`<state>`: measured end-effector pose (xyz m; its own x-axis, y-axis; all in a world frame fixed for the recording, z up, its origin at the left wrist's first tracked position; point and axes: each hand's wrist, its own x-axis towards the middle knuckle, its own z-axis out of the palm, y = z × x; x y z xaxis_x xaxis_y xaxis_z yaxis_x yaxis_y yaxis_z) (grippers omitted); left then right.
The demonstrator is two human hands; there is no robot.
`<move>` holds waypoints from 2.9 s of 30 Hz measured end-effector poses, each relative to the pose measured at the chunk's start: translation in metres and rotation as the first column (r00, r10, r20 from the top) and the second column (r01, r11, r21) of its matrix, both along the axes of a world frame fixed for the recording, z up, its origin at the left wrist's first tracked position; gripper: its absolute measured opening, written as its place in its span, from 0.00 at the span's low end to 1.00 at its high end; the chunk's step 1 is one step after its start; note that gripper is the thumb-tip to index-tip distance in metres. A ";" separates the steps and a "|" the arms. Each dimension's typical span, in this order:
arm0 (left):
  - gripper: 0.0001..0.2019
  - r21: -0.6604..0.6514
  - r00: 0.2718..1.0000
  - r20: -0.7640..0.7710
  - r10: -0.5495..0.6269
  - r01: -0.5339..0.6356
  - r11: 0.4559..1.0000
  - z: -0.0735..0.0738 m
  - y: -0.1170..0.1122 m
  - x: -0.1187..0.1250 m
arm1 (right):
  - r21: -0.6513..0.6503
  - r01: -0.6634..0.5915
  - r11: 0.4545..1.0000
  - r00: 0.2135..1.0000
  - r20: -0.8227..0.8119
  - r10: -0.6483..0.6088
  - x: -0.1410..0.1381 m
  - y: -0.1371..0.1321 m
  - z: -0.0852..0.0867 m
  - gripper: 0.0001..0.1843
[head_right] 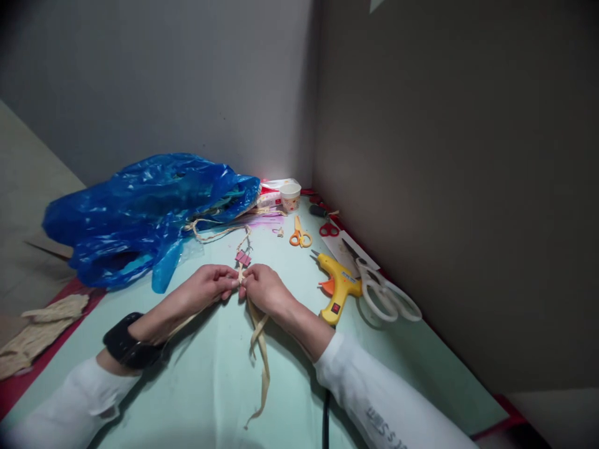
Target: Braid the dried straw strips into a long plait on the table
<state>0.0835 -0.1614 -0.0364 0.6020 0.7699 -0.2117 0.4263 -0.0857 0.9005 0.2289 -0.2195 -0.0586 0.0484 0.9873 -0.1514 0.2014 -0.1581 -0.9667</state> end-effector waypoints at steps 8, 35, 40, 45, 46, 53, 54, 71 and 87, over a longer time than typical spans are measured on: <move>0.07 0.081 0.998 -0.014 0.062 -0.060 0.995 -0.001 -0.010 0.003 | 0.010 -0.047 0.999 0.980 0.193 0.045 0.005 0.003 0.000 0.08; 0.11 -0.237 0.973 0.190 0.133 -0.087 0.968 -0.007 -0.016 0.003 | 0.179 -0.409 0.895 0.318 0.947 -0.044 -0.038 -0.040 0.007 0.13; 0.13 -0.292 0.971 0.206 0.120 -0.056 0.955 -0.011 -0.012 0.000 | 0.330 -0.138 0.934 0.596 0.781 -0.187 -0.012 -0.028 0.025 0.15; 0.11 -0.297 0.981 0.184 0.069 -0.012 0.955 -0.006 -0.012 0.000 | 0.128 -0.081 0.988 0.920 0.392 0.025 0.005 -0.011 0.022 0.15; 0.11 -0.283 0.983 0.172 0.058 -0.007 0.959 -0.006 -0.012 0.001 | 0.082 -0.115 0.990 0.943 0.321 0.083 0.004 -0.008 0.018 0.16; 0.10 -0.008 0.999 -0.008 0.038 -0.038 0.999 -0.009 -0.015 0.004 | 0.081 -0.042 0.996 0.955 0.297 0.016 0.003 0.003 0.002 0.14; 0.11 0.061 0.998 -0.042 0.037 -0.034 0.998 -0.008 -0.016 0.004 | 0.093 -0.029 0.995 0.952 0.306 -0.001 0.003 0.003 0.002 0.14; 0.17 0.544 0.815 -0.571 0.100 0.284 0.790 0.003 -0.075 0.020 | 0.055 0.040 0.998 0.999 0.023 -0.041 0.006 -0.003 0.004 0.11; 0.08 -0.261 0.994 0.110 0.019 0.010 0.965 -0.003 -0.019 0.006 | -0.077 -0.107 0.991 0.974 -0.210 0.089 0.003 -0.013 0.018 0.09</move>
